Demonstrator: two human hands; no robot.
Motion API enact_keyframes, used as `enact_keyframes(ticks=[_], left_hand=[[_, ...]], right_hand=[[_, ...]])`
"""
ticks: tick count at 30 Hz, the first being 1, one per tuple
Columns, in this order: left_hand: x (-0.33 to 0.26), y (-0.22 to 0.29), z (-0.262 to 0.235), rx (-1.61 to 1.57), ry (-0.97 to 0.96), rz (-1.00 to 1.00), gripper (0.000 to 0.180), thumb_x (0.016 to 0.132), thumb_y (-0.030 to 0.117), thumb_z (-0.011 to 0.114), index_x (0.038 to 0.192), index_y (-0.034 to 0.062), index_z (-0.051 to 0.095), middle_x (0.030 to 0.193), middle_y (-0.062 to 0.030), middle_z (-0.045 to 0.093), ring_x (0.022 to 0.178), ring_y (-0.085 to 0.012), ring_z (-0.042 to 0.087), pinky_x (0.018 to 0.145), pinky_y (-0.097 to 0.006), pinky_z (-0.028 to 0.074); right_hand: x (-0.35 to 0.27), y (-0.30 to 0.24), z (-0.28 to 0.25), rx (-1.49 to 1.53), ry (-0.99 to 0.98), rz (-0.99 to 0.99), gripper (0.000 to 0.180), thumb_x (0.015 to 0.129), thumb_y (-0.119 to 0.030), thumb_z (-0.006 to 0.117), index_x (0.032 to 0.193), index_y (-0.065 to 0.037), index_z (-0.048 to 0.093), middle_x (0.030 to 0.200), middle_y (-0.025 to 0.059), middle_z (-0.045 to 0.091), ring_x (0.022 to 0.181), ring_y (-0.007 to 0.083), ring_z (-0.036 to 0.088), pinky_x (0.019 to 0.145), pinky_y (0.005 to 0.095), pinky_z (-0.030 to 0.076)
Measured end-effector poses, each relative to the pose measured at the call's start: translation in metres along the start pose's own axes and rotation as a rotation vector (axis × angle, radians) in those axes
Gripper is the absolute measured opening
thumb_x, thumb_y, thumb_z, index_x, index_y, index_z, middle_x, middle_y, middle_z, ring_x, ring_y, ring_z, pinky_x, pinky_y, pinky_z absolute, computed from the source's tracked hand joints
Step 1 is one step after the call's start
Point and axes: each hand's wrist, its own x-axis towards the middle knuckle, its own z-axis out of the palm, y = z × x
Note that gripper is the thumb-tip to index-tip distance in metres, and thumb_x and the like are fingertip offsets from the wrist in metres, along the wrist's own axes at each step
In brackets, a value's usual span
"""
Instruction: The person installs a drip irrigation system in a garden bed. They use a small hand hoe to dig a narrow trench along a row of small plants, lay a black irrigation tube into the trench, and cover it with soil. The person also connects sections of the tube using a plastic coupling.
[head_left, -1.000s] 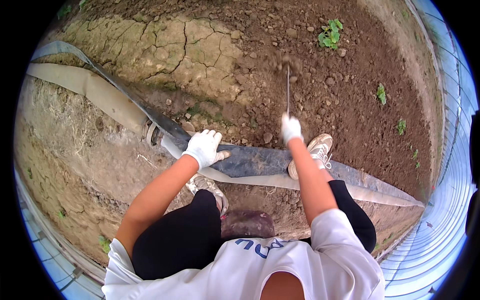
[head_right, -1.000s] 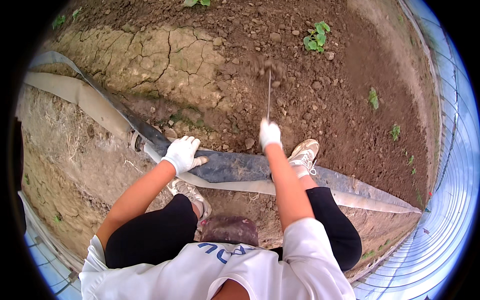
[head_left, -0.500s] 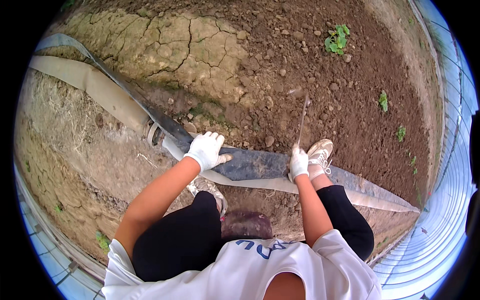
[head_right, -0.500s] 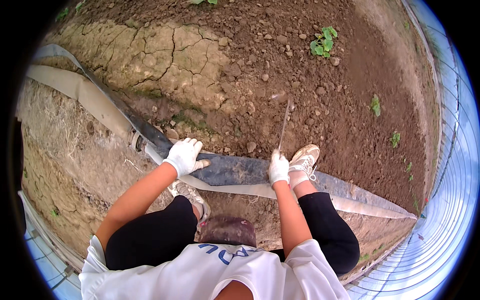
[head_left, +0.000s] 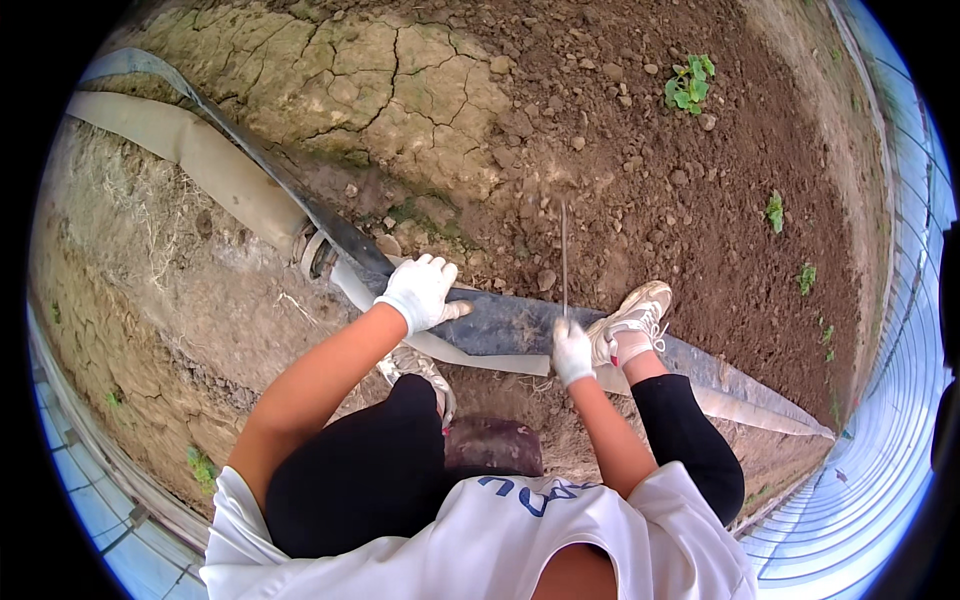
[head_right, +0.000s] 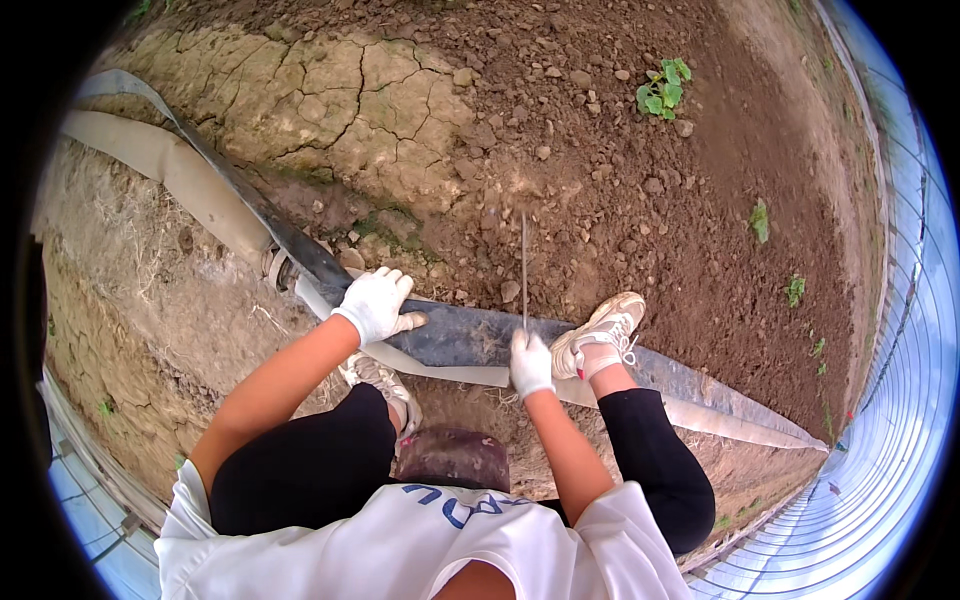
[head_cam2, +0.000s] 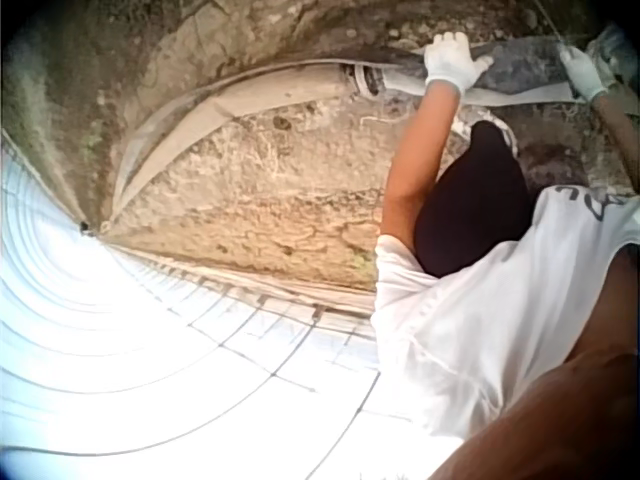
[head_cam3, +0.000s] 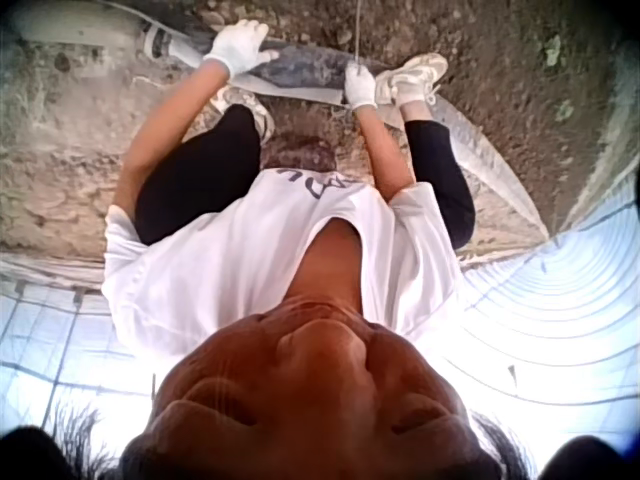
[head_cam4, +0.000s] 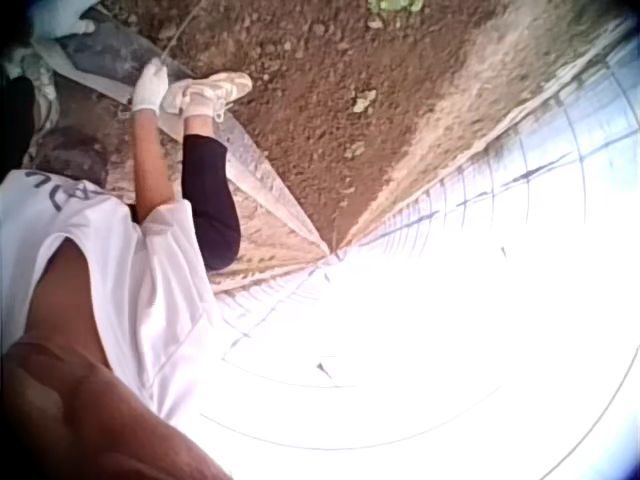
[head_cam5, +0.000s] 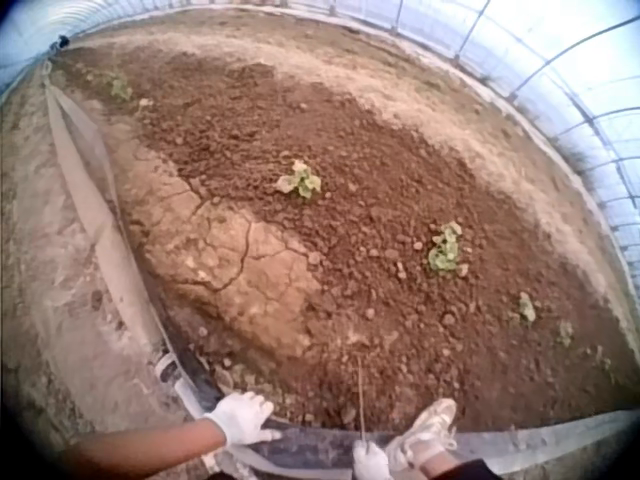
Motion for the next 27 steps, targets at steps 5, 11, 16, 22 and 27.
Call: enact_keyframes(ticks=[5, 11, 16, 22, 27], left_hand=[[-0.002, 0.003, 0.003, -0.01, 0.084, 0.032, 0.055, 0.075, 0.054, 0.062, 0.093, 0.0023, 0.055, 0.092, -0.014, 0.059, 0.092, -0.0295, 0.056, 0.079, -0.039, 0.047], [-0.011, 0.0, 0.009, -0.002, 0.108, 0.003, 0.052, 0.075, 0.053, 0.063, 0.09, 0.0039, 0.056, 0.09, -0.0133, 0.058, 0.09, -0.028, 0.056, 0.076, -0.038, 0.048], [-0.006, 0.0, 0.006, 0.018, 0.06, -0.007, 0.052, 0.075, 0.053, 0.063, 0.09, 0.0038, 0.056, 0.09, -0.0133, 0.059, 0.09, -0.0282, 0.057, 0.077, -0.038, 0.048], [-0.01, 0.001, 0.004, 0.005, 0.078, 0.002, 0.053, 0.076, 0.054, 0.061, 0.091, 0.0033, 0.056, 0.091, -0.0133, 0.059, 0.09, -0.0281, 0.057, 0.077, -0.038, 0.048], [-0.002, 0.006, 0.004, 0.015, 0.088, 0.026, 0.053, 0.076, 0.054, 0.061, 0.09, 0.0038, 0.056, 0.09, -0.0131, 0.059, 0.09, -0.0282, 0.056, 0.076, -0.038, 0.047]], right_hand=[[0.136, -0.105, -0.026, 0.264, 0.142, 0.04, 0.058, 0.091, -0.047, 0.04, 0.093, 0.006, 0.06, 0.09, 0.0328, 0.06, 0.092, 0.0467, 0.057, 0.081, 0.0475, 0.044], [0.071, -0.067, -0.007, -0.018, 0.025, -0.057, 0.053, 0.091, -0.045, 0.042, 0.092, 0.004, 0.06, 0.091, 0.0329, 0.059, 0.091, 0.0466, 0.056, 0.077, 0.0487, 0.046], [0.016, -0.025, -0.04, -0.09, 0.011, -0.001, 0.046, 0.091, -0.045, 0.046, 0.088, -0.001, 0.059, 0.07, 0.018, 0.062, 0.063, 0.0319, 0.061, 0.06, 0.0406, 0.049], [0.016, -0.112, -0.06, 0.672, 0.002, 0.179, 0.03, 0.095, -0.036, 0.049, 0.083, -0.008, 0.049, 0.054, -0.0008, 0.043, 0.041, 0.0103, 0.039, 0.036, 0.0291, 0.034], [-0.012, 0.024, -0.017, 0.139, -0.104, 0.195, 0.055, 0.09, -0.048, 0.046, 0.086, 0.005, 0.059, 0.076, 0.0269, 0.06, 0.071, 0.0428, 0.057, 0.071, 0.0463, 0.044]])
